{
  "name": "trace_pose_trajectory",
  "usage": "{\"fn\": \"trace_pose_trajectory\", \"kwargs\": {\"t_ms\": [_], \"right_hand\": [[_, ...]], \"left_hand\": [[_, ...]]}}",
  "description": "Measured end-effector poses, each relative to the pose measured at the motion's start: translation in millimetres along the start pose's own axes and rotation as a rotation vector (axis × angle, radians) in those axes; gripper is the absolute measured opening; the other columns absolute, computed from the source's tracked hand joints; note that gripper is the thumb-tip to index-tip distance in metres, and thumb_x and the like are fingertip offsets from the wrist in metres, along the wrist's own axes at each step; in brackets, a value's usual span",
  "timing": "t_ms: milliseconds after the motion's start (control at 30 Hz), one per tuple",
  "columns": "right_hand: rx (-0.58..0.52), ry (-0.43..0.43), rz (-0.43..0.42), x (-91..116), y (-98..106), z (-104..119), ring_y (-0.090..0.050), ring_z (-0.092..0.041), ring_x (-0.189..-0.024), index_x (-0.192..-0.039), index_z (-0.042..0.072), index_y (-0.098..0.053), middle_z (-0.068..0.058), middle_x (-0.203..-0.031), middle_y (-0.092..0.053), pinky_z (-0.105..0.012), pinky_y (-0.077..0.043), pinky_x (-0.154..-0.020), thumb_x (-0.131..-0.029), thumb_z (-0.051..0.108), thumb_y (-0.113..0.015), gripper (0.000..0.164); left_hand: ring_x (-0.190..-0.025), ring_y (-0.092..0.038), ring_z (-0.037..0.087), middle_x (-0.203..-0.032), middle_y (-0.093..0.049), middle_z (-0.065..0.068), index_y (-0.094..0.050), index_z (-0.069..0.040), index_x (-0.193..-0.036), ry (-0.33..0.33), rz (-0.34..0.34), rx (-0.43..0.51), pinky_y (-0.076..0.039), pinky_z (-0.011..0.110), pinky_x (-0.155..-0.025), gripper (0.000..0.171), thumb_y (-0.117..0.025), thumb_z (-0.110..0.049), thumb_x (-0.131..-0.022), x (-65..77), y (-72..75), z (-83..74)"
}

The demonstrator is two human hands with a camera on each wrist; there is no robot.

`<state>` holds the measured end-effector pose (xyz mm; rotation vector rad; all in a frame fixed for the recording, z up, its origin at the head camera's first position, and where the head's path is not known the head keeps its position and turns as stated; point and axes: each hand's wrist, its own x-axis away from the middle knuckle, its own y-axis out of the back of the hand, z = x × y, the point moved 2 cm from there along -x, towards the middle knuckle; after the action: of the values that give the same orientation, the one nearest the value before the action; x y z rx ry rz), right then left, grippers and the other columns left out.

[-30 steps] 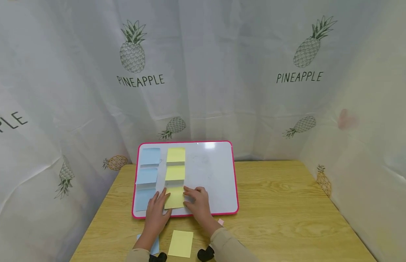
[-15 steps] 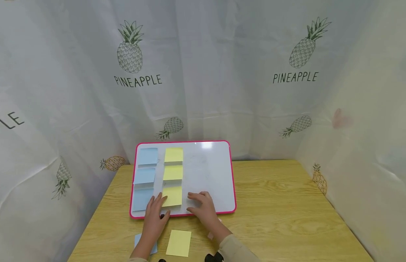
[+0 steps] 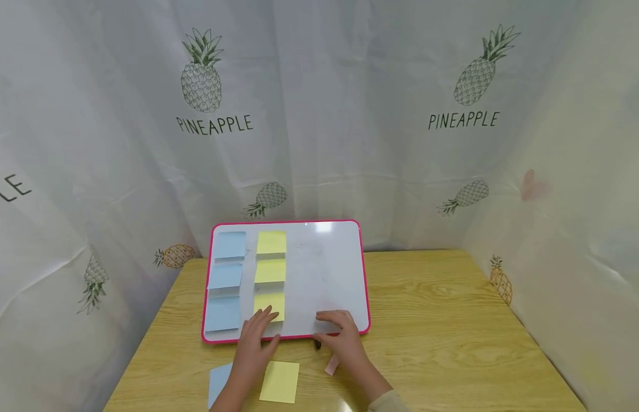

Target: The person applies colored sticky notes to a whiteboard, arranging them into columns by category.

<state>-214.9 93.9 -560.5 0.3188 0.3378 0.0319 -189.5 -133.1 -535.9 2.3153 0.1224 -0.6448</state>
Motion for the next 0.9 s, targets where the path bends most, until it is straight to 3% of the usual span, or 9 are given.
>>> {"fn": "trace_pose_trajectory", "kwargs": {"t_ms": [100, 233, 333, 500, 600, 767, 900], "right_hand": [[0.005, 0.006, -0.022, 7, 8, -2, -0.052, -0.015, -0.108, -0.108, 0.011, -0.074, 0.006, -0.113, -0.067, -0.028, -0.043, -0.094, -0.072, 0.011, -0.086, 0.037], [-0.015, -0.015, -0.048, 16, 17, -6, -0.055, -0.019, -0.107, -0.104, 0.008, -0.075, 0.001, -0.111, -0.068, -0.027, -0.043, -0.093, -0.072, 0.008, -0.085, 0.034], [-0.04, -0.072, -0.063, 23, 22, -8, -0.057, -0.024, -0.102, -0.102, 0.005, -0.074, -0.004, -0.111, -0.068, -0.029, -0.048, -0.087, -0.072, 0.003, -0.085, 0.032], [-0.12, -0.208, -0.046, 37, 28, -3, -0.056, -0.036, -0.095, -0.104, -0.003, -0.071, -0.016, -0.114, -0.065, -0.031, -0.051, -0.077, -0.074, -0.003, -0.08, 0.031], [-0.137, -0.237, -0.045, 43, 27, -7, -0.056, -0.037, -0.092, -0.104, -0.005, -0.069, -0.019, -0.111, -0.064, -0.03, -0.049, -0.075, -0.074, -0.004, -0.08, 0.032], [-0.041, -0.224, -0.073, 48, 24, -26, -0.057, -0.024, -0.088, -0.098, 0.002, -0.073, -0.01, -0.105, -0.067, -0.028, -0.047, -0.076, -0.07, 0.0, -0.084, 0.031], [0.05, -0.211, -0.075, 51, 22, -35, -0.055, -0.018, -0.086, -0.092, 0.005, -0.075, -0.007, -0.103, -0.065, -0.025, -0.046, -0.074, -0.064, 0.0, -0.086, 0.03]], "left_hand": [[-0.131, -0.041, 0.04, -0.138, -0.054, 0.015, -0.062, -0.005, -0.124, -0.001, 0.017, 0.046, -0.023, 0.067, -0.105, 0.047, -0.076, 0.002, -0.079, 1.6, -3.3, -9.3], [-0.129, -0.044, 0.037, -0.137, -0.055, 0.01, -0.063, -0.007, -0.124, 0.001, 0.041, 0.083, -0.035, 0.061, -0.101, 0.046, -0.075, 0.002, -0.081, 5.2, -8.3, -19.8], [-0.124, -0.049, 0.032, -0.134, -0.057, 0.005, -0.063, -0.012, -0.124, -0.006, 0.072, 0.087, -0.045, 0.053, -0.093, 0.045, -0.075, -0.001, -0.082, 8.0, -12.4, -27.1], [-0.112, -0.056, 0.024, -0.12, -0.061, -0.004, -0.064, -0.014, -0.122, 0.008, 0.148, 0.102, -0.049, 0.045, -0.09, 0.04, -0.074, -0.005, -0.084, 14.6, -21.4, -28.9], [-0.102, -0.058, 0.023, -0.112, -0.062, -0.001, -0.064, -0.01, -0.12, 0.083, 0.228, 0.145, -0.05, 0.042, -0.086, 0.035, -0.073, -0.008, -0.086, 21.1, -28.5, -23.5], [-0.081, -0.053, 0.015, -0.095, -0.059, 0.001, -0.063, -0.004, -0.115, 0.255, 0.37, 0.262, -0.047, 0.032, -0.07, 0.029, -0.071, -0.012, -0.088, 33.6, -40.5, -15.3], [-0.067, -0.045, 0.012, -0.084, -0.052, -0.001, -0.063, -0.005, -0.106, 0.344, 0.431, 0.296, -0.039, 0.028, -0.059, 0.023, -0.073, -0.011, -0.086, 41.1, -50.9, -7.8]]}}
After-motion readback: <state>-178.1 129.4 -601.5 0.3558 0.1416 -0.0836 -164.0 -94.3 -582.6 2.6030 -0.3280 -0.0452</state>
